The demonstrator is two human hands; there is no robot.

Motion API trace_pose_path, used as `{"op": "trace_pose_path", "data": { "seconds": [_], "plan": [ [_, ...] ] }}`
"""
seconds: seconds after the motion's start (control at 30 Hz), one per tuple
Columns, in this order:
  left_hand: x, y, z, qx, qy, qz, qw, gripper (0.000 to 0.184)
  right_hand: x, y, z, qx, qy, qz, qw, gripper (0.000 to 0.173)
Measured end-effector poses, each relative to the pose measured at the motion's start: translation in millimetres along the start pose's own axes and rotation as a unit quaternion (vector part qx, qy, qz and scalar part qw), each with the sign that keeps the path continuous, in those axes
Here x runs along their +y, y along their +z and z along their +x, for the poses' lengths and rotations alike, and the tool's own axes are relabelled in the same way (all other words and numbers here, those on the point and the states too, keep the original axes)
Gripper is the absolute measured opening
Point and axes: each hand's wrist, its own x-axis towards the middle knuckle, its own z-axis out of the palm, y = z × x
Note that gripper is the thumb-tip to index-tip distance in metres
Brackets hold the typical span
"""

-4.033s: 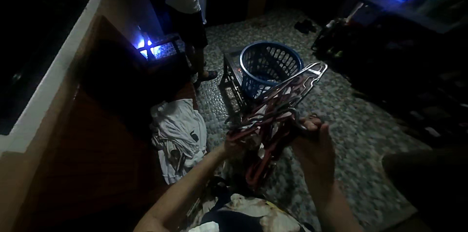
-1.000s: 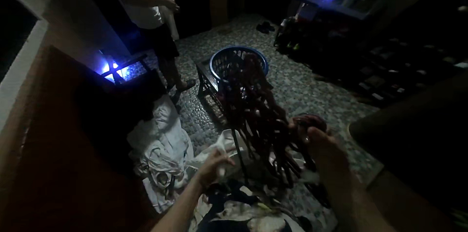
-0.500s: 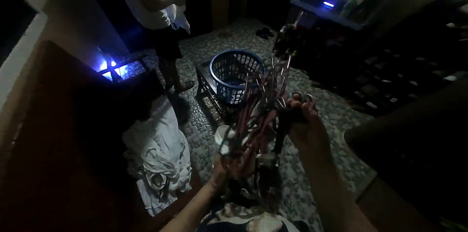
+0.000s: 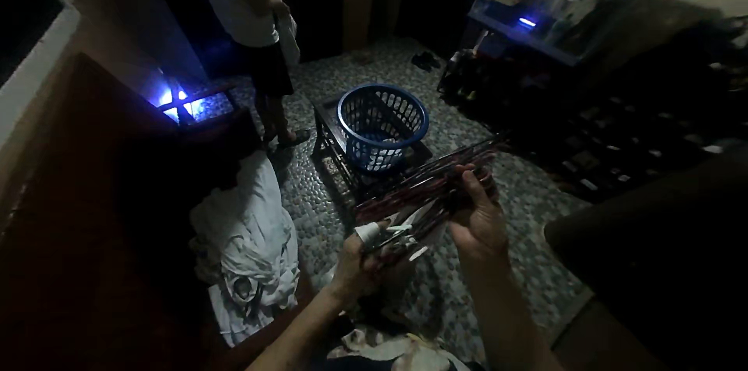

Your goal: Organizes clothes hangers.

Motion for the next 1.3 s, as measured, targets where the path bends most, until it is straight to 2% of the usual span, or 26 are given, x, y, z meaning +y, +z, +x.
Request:
{"op": "trace_pose_path", "data": {
  "seconds": [0.07,0.17,0.2,0.27,0.37,0.43,0.5,0.57,0.63,0.7,0.77,0.83,0.9,0.97,1.07,1.13,1.2,1.3],
  "plan": [
    [-2.7,-5.3,7.1,0.022,0.006,0.029,0.999,0.036,-0.5,0.0,-4.1,0.0,-0.005,-0.007,1.0,0.015],
    [-2.7,-15.3,22.9,0.026,-0.007,0.057,0.998,0.015,-3.1,-1.5,-13.4,-0.022,0.005,-0.002,1.0,0.015],
    [-1.4,-19.4,28.4,0.012,-0.029,0.03,0.999,0.012,-3.6,-2.3,-17.1,-0.037,0.012,0.002,0.999,0.015],
    [7.0,-26.9,39.0,-0.026,-0.133,-0.1,0.986,0.01,-1.0,-5.6,-23.8,-0.076,0.017,0.005,0.997,0.016],
    [13.9,-22.3,53.2,-0.009,-0.238,-0.283,0.929,0.02,11.0,-11.3,-33.2,-0.113,0.0,-0.011,0.993,0.018],
    [8.9,-12.6,60.3,-0.008,-0.256,-0.351,0.9,0.024,25.5,-16.4,-35.6,-0.133,-0.028,-0.023,0.99,0.021],
    [4.7,-4.4,60.7,-0.066,-0.222,-0.392,0.89,0.03,41.4,-21.4,-31.4,-0.131,-0.037,-0.024,0.99,0.022],
    [9.7,-0.6,57.0,-0.112,-0.213,-0.409,0.88,0.026,48.3,-24.7,-21.0,-0.107,-0.016,-0.04,0.993,0.021],
    [11.6,-11.4,44.9,-0.135,-0.222,-0.395,0.881,0.017,47.5,-32.1,-4.7,-0.07,-0.004,-0.047,0.996,0.018],
    [-1.7,-41.7,29.1,-0.137,-0.221,-0.377,0.889,0.013,42.1,-41.8,16.7,-0.054,-0.022,-0.031,0.998,0.016],
    [-26.6,-80.5,4.7,-0.063,-0.229,-0.376,0.896,0.013,30.9,-53.3,35.5,-0.03,-0.042,-0.03,0.998,0.016],
    [-51.2,-121.3,-13.3,0.046,-0.234,-0.374,0.896,0.025,13.6,-66.5,51.4,-0.01,-0.054,-0.028,0.998,0.018],
    [-65.6,-157.3,-14.7,0.094,-0.242,-0.314,0.913,0.02,-4.3,-78.3,63.2,0.008,-0.064,-0.005,0.998,0.022],
    [-69.9,-184.7,4.6,0.073,-0.294,-0.174,0.937,0.02,-14.6,-88.2,70.7,-0.01,-0.061,0.024,0.998,0.029],
    [-66.6,-219.1,61.0,0.06,-0.344,-0.033,0.937,0.026,-12.4,-97.4,76.8,-0.1,-0.038,0.018,0.994,0.043],
    [-52.6,-242.8,102.8,0.109,-0.308,-0.009,0.945,0.027,-9.8,-95.9,73.1,-0.175,-0.018,-0.064,0.982,0.047],
    [-23.6,-270.2,141.8,0.149,-0.235,-0.009,0.961,0.03,-5.3,-90.2,70.6,-0.219,0.003,-0.152,0.964,0.046],
    [20.0,-308.2,176.9,0.16,-0.113,-0.005,0.981,0.034,7.0,-80.3,64.6,-0.243,0.017,-0.224,0.944,0.022]
  ]
}}
